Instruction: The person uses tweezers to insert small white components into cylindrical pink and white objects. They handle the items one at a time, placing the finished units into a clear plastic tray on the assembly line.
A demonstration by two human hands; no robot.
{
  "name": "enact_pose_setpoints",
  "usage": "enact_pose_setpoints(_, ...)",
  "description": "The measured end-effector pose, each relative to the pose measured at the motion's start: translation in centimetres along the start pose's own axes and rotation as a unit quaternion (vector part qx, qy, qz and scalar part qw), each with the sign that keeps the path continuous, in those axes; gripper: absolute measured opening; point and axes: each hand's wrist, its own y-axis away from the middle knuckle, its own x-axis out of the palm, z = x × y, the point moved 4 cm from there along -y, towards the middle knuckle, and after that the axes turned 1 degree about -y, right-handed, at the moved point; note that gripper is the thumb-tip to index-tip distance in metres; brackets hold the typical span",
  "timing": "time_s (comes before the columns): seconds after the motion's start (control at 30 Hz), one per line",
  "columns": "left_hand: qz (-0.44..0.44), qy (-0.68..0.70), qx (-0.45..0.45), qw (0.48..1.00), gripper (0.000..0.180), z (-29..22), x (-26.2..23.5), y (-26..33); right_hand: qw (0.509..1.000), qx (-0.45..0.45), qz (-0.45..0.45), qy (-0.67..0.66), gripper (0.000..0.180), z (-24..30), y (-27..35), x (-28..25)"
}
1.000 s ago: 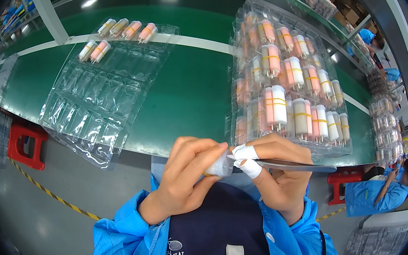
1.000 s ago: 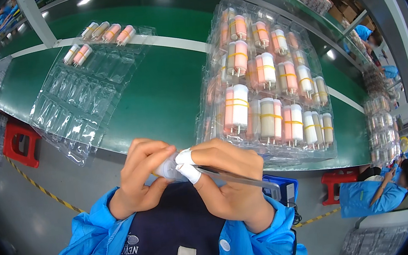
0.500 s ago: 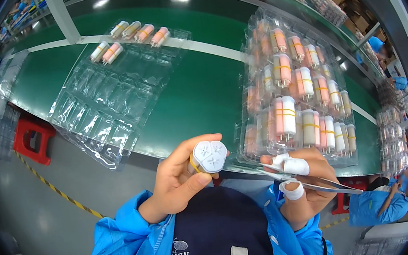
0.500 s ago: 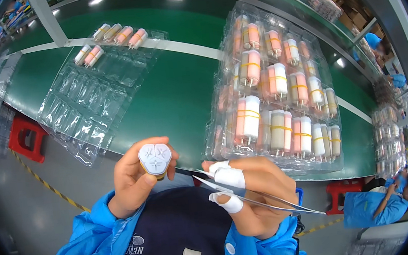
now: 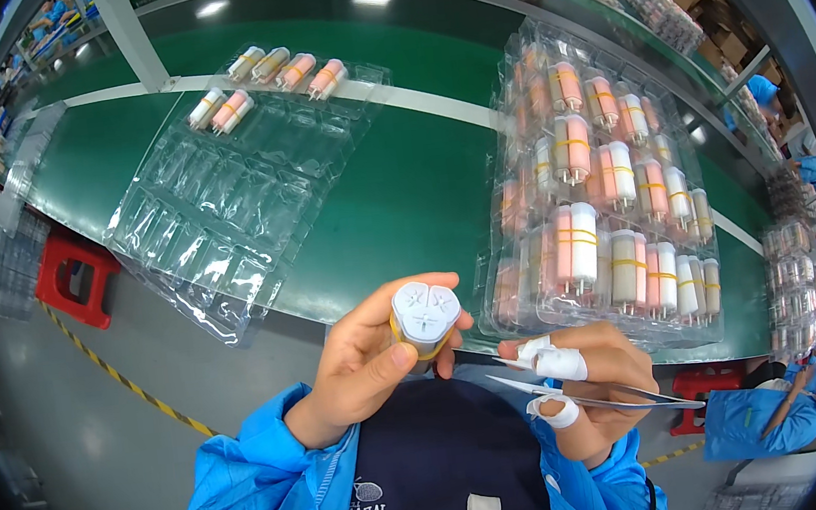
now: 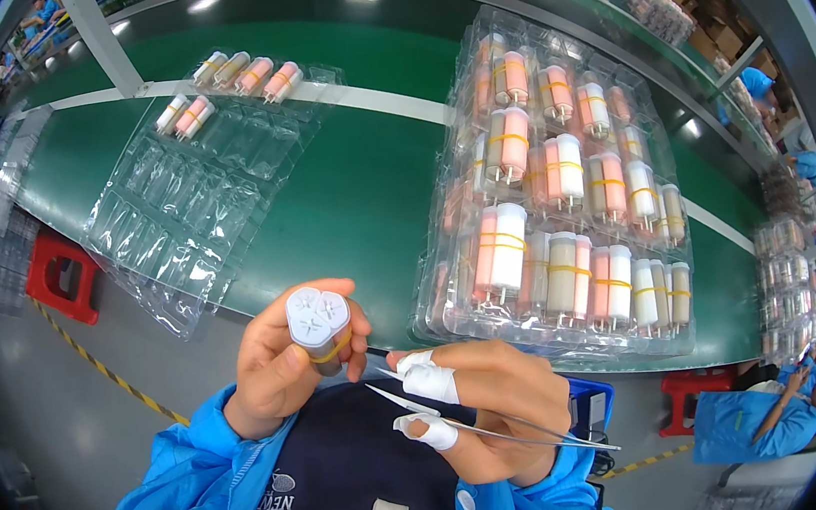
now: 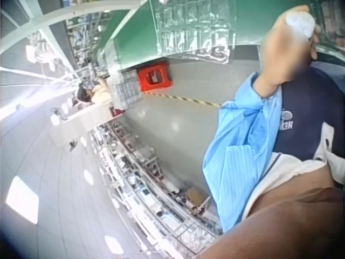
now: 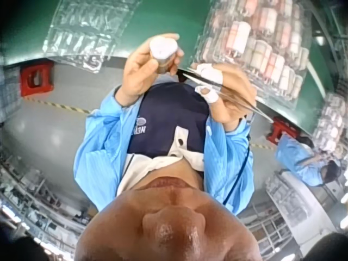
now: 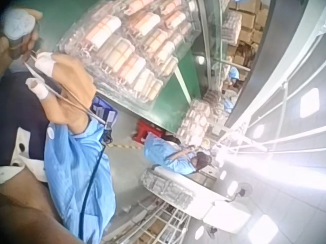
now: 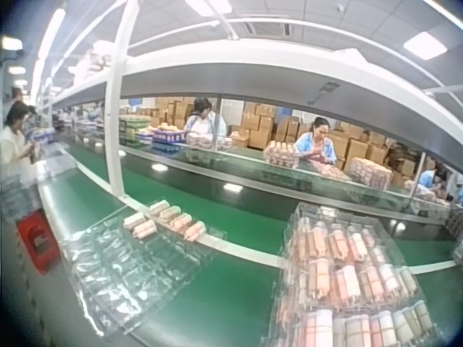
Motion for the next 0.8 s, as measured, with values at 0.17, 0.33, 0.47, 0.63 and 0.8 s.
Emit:
enact_pose_setpoints(0.17,0.006,0.003,-0.003,1.0,0.065,0.3,0.0,-0.1,1.0,0.001,-0.006,-0.004,0.031,-0.2,0.2,-0.2)
enact_pose_setpoints(0.33,0.009,0.005,-0.007,1.0,0.064,0.6,0.3,-0.2,0.999,-0.02,-0.021,0.031,0.031,0.6,0.6,-0.8)
enact_pose_setpoints(0.47,-0.028,-0.056,0.016,0.998,0.064,0.1,0.5,-0.8,0.966,-0.248,-0.002,0.071,0.038,1.8,1.8,-5.3)
enact_pose_setpoints(0.63,-0.098,-0.216,0.145,0.961,0.065,-3.3,1.3,-3.3,0.832,-0.283,-0.449,0.161,0.046,1.3,7.2,-16.9)
enact_pose_setpoints(0.8,-0.084,-0.345,0.178,0.918,0.064,-5.5,5.3,-7.9,0.791,-0.207,-0.575,-0.016,0.038,-3.0,11.4,-25.3)
